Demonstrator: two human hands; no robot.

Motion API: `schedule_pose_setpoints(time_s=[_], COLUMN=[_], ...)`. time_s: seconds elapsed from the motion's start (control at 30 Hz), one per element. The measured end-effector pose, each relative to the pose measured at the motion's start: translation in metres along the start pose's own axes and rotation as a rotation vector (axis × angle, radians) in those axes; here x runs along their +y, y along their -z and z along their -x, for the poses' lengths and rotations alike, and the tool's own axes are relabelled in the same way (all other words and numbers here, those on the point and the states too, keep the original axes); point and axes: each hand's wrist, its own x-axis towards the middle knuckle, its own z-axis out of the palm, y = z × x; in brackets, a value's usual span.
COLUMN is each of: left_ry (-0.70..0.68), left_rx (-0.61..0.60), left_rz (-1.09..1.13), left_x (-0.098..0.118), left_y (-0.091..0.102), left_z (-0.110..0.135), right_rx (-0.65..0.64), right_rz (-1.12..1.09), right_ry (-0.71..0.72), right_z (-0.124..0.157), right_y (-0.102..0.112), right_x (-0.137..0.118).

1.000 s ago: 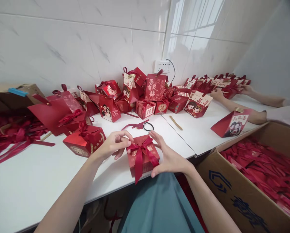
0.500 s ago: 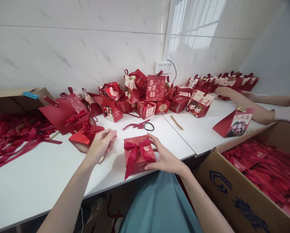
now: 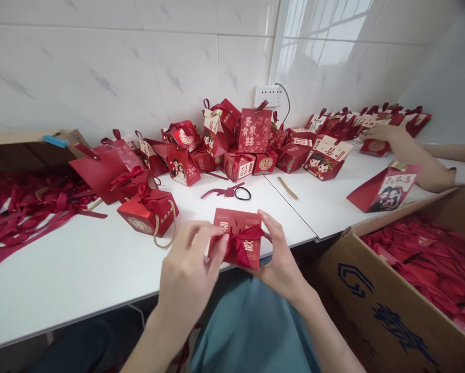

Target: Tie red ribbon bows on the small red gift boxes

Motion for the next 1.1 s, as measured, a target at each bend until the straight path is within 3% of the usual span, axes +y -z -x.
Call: schedule_pose_setpoints(time_s=[0.17,0.27,0.37,0.47,0.67,0.8,0.93,0.97,1.03,1.1], left_ry=[-0.277,-0.332,-0.296,-0.26,-0.439,-0.363,0.021,0.072,0.125,0.027], left_rx=[0.101,0.098,0.093,0.105,0.241,0.17,0.211,0.193,0.035,-0.121], left_rz=[0.027,0.05,0.056,0.048,0.009,0.003,-0.161,-0.202,-0.222,-0.116], left_x=[0.036,0.047,0.056,0.061,0.053,0.05,0.026,0.016,-0.006,-0.023], left_y=[-0.003,-0.006,-0.005,-0.003,-0.003,0.006,0.01,0.005,-0.015,-0.044], left_z=[0.026,0.032,0.033,0.031,0.03,0.027,0.005,-0.002,-0.012,-0.016], right_rx=[0.144,0.186,0.228,0.235,0.251,0.251,0.271,0.303,0.412,0.548], right_rz=[-0.012,-0.065,-0.072,-0.039,-0.053,-0.082,-0.031,-0.016,-0.02,-0.134], right_ry=[-0.006,0.011,0.021,0.012,0.032,0.043,0.058,0.038,-0.056,-0.23], right_z=[0.02,0.025,0.028,0.03,0.03,0.03,0.028,0.028,0.027,0.027], right_y=[0.008,0.014,0.017,0.02,0.022,0.023,0.037,0.043,0.058,0.075], right_x=[-0.015,-0.021,-0.026,-0.028,-0.031,-0.029,-0.025,-0.024,-0.023,-0.022])
